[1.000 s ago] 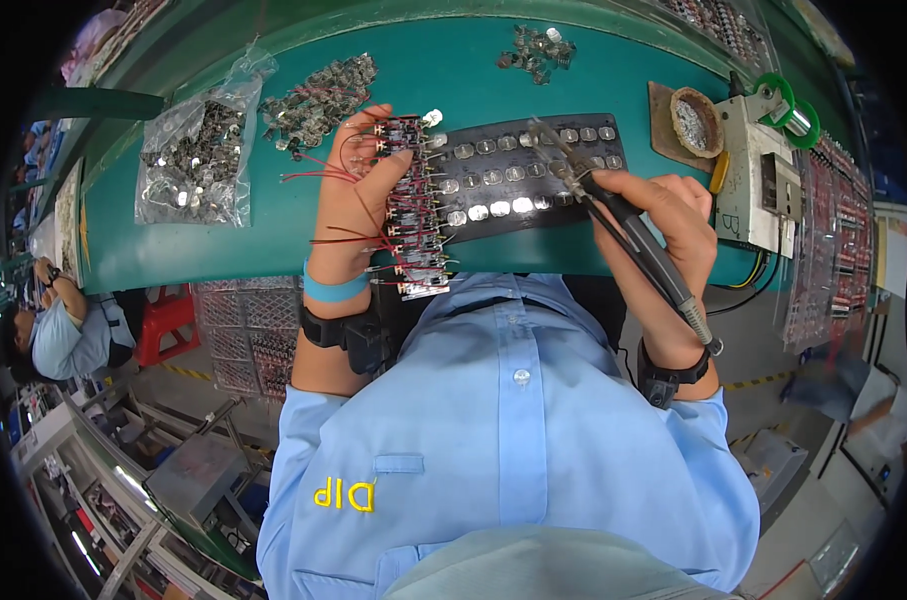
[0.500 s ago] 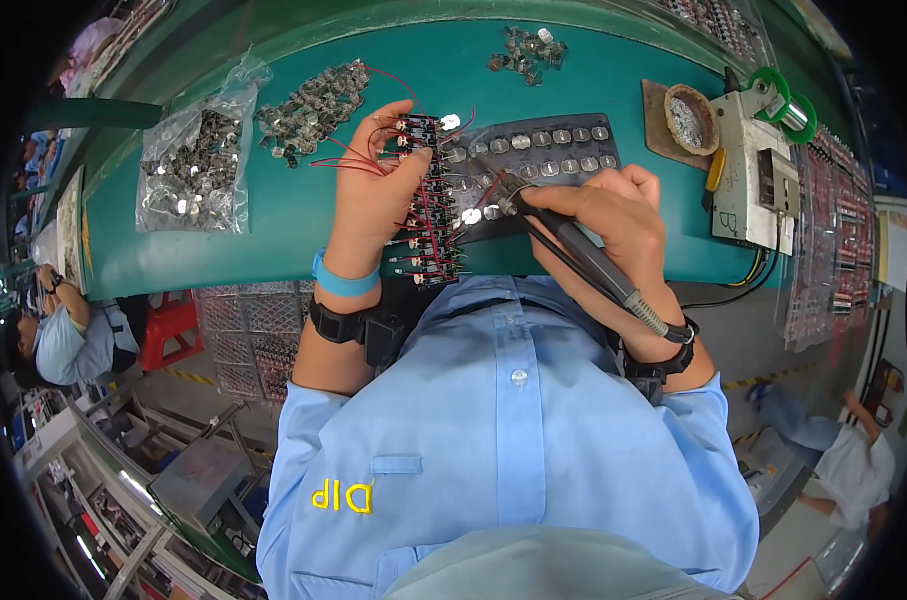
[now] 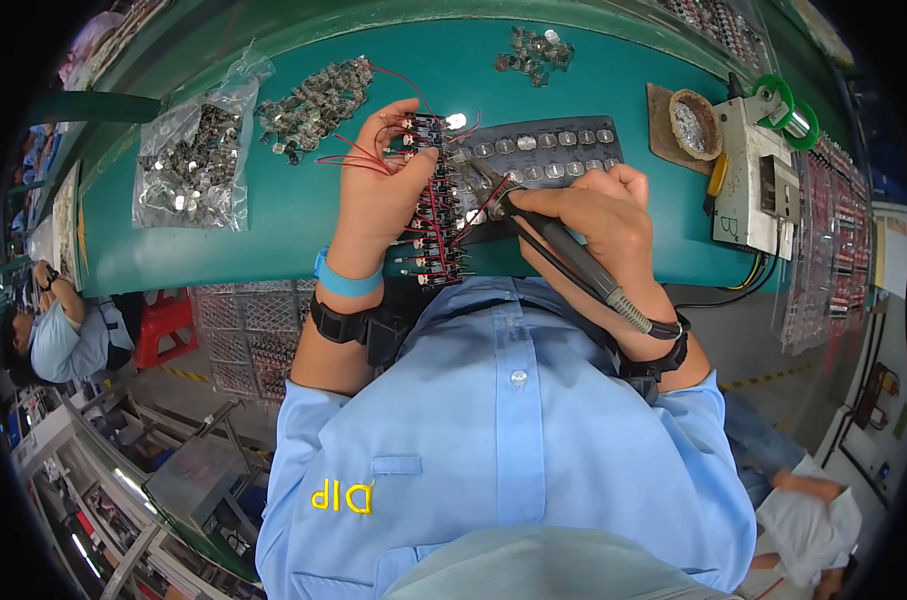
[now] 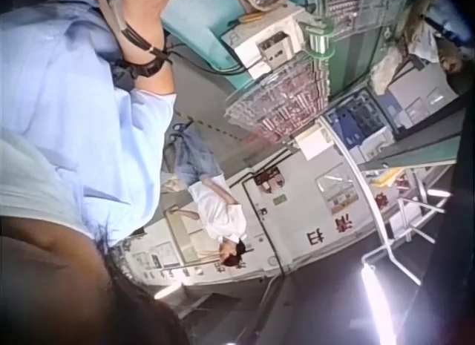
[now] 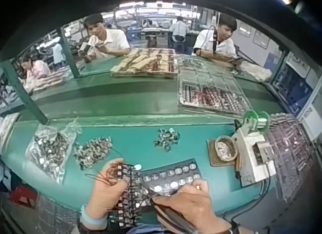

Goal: The person picks up a circuit board and a soldering iron, then uses the iron to solder components onto the board while holding it over a tray.

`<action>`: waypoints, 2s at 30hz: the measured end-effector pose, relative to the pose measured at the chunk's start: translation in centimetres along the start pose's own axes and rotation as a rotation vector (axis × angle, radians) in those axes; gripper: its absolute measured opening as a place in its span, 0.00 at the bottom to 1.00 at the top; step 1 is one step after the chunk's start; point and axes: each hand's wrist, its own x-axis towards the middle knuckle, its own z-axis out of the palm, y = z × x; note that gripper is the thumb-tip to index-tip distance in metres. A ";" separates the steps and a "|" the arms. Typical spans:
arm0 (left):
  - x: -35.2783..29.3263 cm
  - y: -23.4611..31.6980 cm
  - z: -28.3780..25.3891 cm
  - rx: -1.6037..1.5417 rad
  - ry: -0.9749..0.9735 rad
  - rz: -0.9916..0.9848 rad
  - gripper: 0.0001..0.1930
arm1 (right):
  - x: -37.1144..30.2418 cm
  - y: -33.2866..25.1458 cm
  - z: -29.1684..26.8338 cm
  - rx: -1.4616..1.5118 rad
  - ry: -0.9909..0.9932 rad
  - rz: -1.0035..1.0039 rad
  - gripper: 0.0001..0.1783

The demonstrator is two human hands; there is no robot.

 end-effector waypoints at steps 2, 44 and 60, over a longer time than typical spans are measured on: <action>0.0 0.0 -0.1 0.032 0.001 0.008 0.24 | 0.0 0.0 0.1 0.002 -0.005 -0.002 0.15; -0.1 0.0 0.1 -0.049 -0.005 -0.021 0.24 | 0.8 -0.6 0.3 -0.010 -0.080 0.060 0.12; 0.0 -0.1 -0.1 -0.031 -0.019 -0.014 0.24 | 0.7 -0.5 0.5 -0.033 -0.067 0.017 0.12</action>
